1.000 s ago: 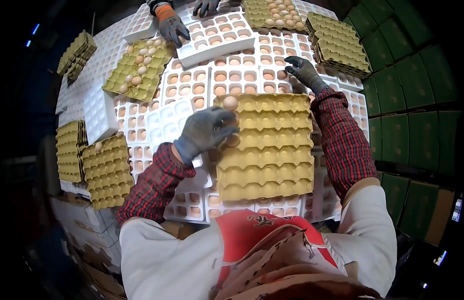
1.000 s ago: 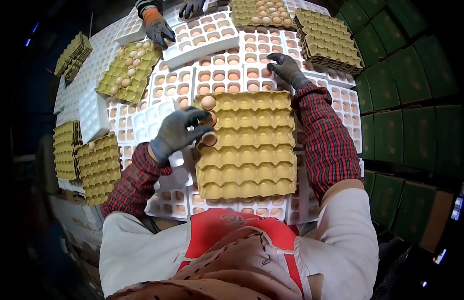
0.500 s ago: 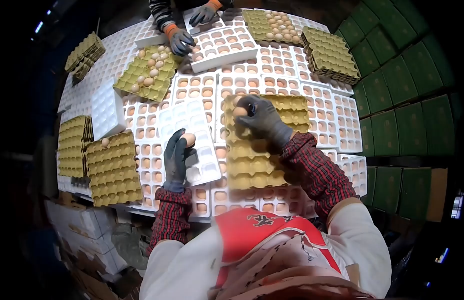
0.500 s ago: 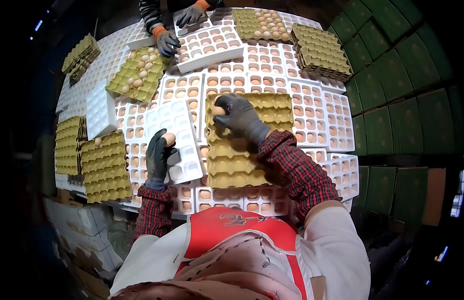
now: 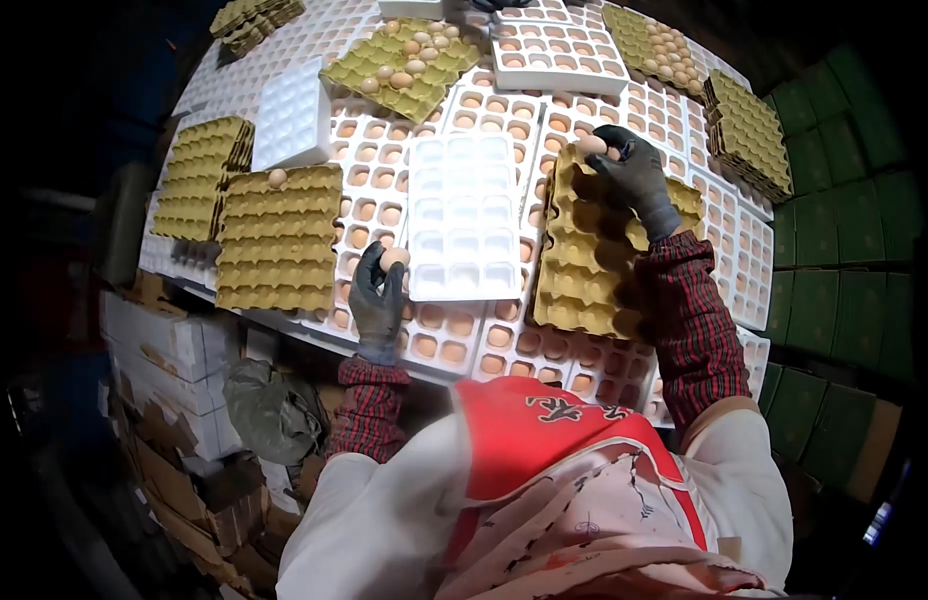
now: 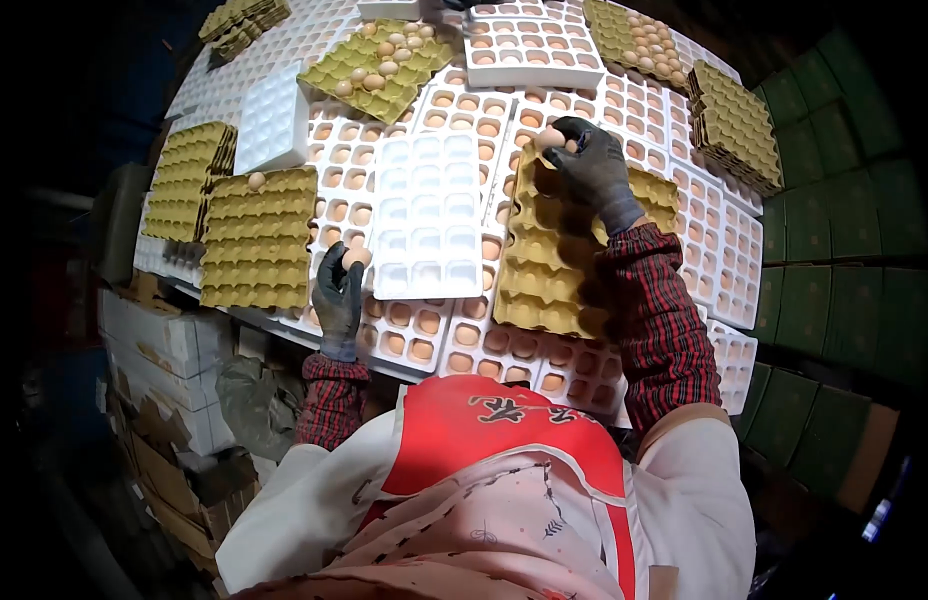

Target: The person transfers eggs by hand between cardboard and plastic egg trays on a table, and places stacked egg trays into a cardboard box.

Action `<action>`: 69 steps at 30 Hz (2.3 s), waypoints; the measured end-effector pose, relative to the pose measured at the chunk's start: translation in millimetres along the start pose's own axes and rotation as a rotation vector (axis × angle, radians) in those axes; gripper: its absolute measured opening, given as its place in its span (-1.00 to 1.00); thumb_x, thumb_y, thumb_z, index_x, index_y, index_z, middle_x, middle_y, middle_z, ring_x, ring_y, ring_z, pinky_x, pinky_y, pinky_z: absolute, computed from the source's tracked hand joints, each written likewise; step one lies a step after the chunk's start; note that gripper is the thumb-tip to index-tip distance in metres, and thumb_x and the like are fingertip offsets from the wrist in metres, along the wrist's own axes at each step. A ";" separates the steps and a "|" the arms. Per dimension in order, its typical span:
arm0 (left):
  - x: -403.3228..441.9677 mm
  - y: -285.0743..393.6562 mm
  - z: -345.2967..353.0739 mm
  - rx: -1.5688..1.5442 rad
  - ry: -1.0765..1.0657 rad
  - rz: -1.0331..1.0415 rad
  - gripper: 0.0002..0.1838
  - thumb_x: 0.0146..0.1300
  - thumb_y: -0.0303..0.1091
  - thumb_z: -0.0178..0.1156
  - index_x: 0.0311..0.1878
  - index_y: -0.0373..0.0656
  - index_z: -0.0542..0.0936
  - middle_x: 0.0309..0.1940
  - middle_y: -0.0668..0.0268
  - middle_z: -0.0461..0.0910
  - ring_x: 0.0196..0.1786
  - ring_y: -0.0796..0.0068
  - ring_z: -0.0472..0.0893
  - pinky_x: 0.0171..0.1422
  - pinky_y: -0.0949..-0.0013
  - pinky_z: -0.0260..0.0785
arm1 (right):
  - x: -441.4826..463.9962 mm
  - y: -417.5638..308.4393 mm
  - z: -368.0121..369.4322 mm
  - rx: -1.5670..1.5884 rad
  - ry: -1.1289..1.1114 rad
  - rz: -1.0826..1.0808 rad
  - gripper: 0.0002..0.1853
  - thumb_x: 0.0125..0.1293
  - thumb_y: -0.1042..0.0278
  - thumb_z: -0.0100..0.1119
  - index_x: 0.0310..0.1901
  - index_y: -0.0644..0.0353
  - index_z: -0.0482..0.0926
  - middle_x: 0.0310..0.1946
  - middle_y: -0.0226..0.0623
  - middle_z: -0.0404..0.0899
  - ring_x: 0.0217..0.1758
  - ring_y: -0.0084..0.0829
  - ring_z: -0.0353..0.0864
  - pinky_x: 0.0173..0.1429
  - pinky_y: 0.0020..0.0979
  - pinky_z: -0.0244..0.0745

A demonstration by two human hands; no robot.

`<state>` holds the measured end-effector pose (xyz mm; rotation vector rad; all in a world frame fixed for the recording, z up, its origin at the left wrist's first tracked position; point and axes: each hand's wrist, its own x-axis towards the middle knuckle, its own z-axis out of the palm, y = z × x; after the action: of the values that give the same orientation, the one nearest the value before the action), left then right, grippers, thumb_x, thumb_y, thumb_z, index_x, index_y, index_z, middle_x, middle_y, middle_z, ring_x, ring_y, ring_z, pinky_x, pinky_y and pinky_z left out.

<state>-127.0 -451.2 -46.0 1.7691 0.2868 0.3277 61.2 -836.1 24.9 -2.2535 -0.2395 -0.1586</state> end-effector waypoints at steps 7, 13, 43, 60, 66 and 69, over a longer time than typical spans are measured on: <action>-23.1 5.7 -0.5 0.498 -0.193 0.427 -0.62 0.19 -0.35 0.44 0.05 -0.26 0.65 0.01 0.10 0.70 0.06 0.06 0.65 0.16 0.10 0.48 | -106.2 -114.9 104.9 -0.211 -0.659 -0.196 -0.81 0.27 0.26 0.27 -0.14 0.13 0.62 -0.26 -0.15 0.69 -0.08 -0.10 0.71 0.02 -0.13 0.60; -20.0 -2.8 5.6 0.466 -0.196 0.447 -0.57 0.19 -0.38 0.41 0.14 -0.23 0.61 0.07 0.08 0.64 0.13 0.02 0.60 0.26 0.06 0.43 | -125.4 -99.8 145.3 -0.269 -0.470 -0.325 -0.62 0.32 0.18 0.26 0.12 0.11 0.56 0.09 -0.05 0.56 0.17 -0.07 0.58 0.25 -0.08 0.50; -189.1 105.5 206.8 -0.361 -1.201 -0.107 0.08 0.25 -0.29 0.50 0.66 -0.22 -0.02 0.46 0.07 0.35 0.39 0.32 0.44 0.46 0.22 0.33 | -420.3 140.1 -238.8 0.132 0.655 0.558 -0.71 0.43 0.28 0.18 0.00 0.32 0.68 -0.37 -0.41 0.68 -0.33 -0.49 0.61 -0.26 -0.34 0.52; 46.3 56.7 -167.7 -0.201 -0.039 0.014 -0.33 0.43 -0.36 0.16 0.55 -0.29 0.25 0.15 0.22 0.58 -0.01 0.42 0.67 0.07 0.35 0.59 | -221.6 -37.4 -33.6 0.309 0.148 0.185 -0.47 0.55 0.29 0.11 0.44 0.39 0.35 0.40 -0.12 0.44 0.42 -0.31 0.42 0.49 -0.33 0.30; 253.4 5.3 -453.1 -0.143 0.155 -0.136 -0.48 0.36 -0.34 0.29 0.35 -0.24 0.49 0.08 0.25 0.64 0.07 0.35 0.67 0.11 0.24 0.58 | -199.6 -35.3 34.9 0.356 0.208 0.331 -0.48 0.53 0.30 0.16 0.40 0.40 0.40 0.34 -0.11 0.51 0.36 -0.32 0.51 0.42 -0.32 0.39; 307.0 27.2 -507.3 -0.078 0.027 -0.215 -0.42 0.26 -0.25 0.40 0.33 -0.17 0.53 0.07 0.26 0.65 0.07 0.30 0.67 0.12 0.19 0.58 | -190.6 -65.7 66.0 0.314 0.199 0.396 -0.49 0.53 0.28 0.16 0.39 0.37 0.42 0.30 -0.13 0.55 0.33 -0.32 0.52 0.41 -0.33 0.40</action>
<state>-29.4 114.3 106.2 1.6411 0.4731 0.2052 -136.9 -766.7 -5.1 -1.9124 0.2707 -0.1228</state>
